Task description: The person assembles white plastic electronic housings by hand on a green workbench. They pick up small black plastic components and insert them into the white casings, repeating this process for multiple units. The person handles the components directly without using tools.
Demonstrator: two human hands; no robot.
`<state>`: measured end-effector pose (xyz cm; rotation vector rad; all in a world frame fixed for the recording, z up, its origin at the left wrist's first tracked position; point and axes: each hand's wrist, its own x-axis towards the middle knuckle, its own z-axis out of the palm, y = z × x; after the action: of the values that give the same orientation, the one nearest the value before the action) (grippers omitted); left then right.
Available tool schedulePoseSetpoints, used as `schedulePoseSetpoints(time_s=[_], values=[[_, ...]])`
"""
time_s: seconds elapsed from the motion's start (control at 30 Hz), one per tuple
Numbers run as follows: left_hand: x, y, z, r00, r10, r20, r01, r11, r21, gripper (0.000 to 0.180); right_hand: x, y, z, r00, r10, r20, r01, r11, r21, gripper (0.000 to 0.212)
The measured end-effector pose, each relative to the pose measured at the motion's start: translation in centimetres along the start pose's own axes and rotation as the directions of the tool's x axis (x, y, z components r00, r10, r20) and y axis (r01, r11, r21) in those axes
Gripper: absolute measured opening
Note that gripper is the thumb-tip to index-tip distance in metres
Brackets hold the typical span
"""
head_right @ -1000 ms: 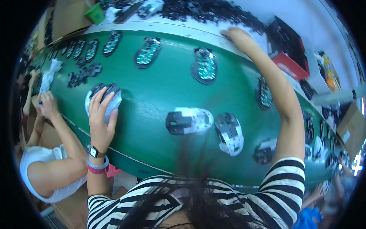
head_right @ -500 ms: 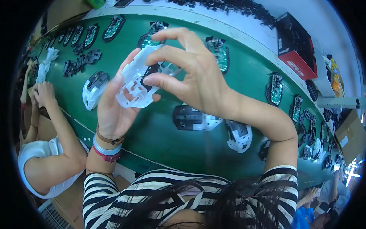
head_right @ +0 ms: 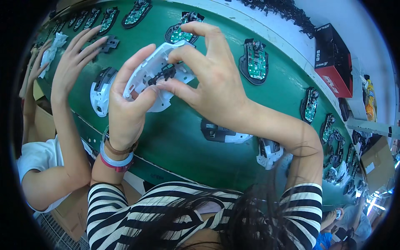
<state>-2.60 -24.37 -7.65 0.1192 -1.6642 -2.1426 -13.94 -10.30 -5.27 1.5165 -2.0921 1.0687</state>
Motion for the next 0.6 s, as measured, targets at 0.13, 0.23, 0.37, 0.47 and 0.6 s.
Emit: schedulePoseSetpoints(time_s=[0.13,0.23,0.37,0.47,0.6], values=[[0.0,-0.1,0.0,0.998,-0.055,0.013,0.055,0.998,0.009,0.057,0.0,0.3,-1.0,0.993,-0.112,-0.028,0.112,0.994,0.006,0.03],[-0.1,0.2,0.5,0.999,-0.046,0.021,0.047,0.999,-0.015,0.058,0.1,0.8,-1.6,0.977,-0.209,0.04,0.212,0.974,-0.078,0.028],[0.0,0.1,0.8,0.999,-0.032,0.039,0.034,0.998,-0.061,0.057,0.1,0.7,-2.0,0.988,-0.088,0.129,0.109,0.98,-0.164,0.024],[0.3,-0.6,0.8,0.999,-0.05,0.016,0.05,0.999,-0.013,0.057,0.1,-0.1,-1.9,0.983,-0.033,0.181,0.076,0.967,-0.242,0.024],[0.5,-0.9,0.4,0.993,-0.112,0.02,0.112,0.993,0.03,0.055,-0.4,-0.7,-1.5,0.971,-0.044,0.236,0.124,0.933,-0.337,0.024]])
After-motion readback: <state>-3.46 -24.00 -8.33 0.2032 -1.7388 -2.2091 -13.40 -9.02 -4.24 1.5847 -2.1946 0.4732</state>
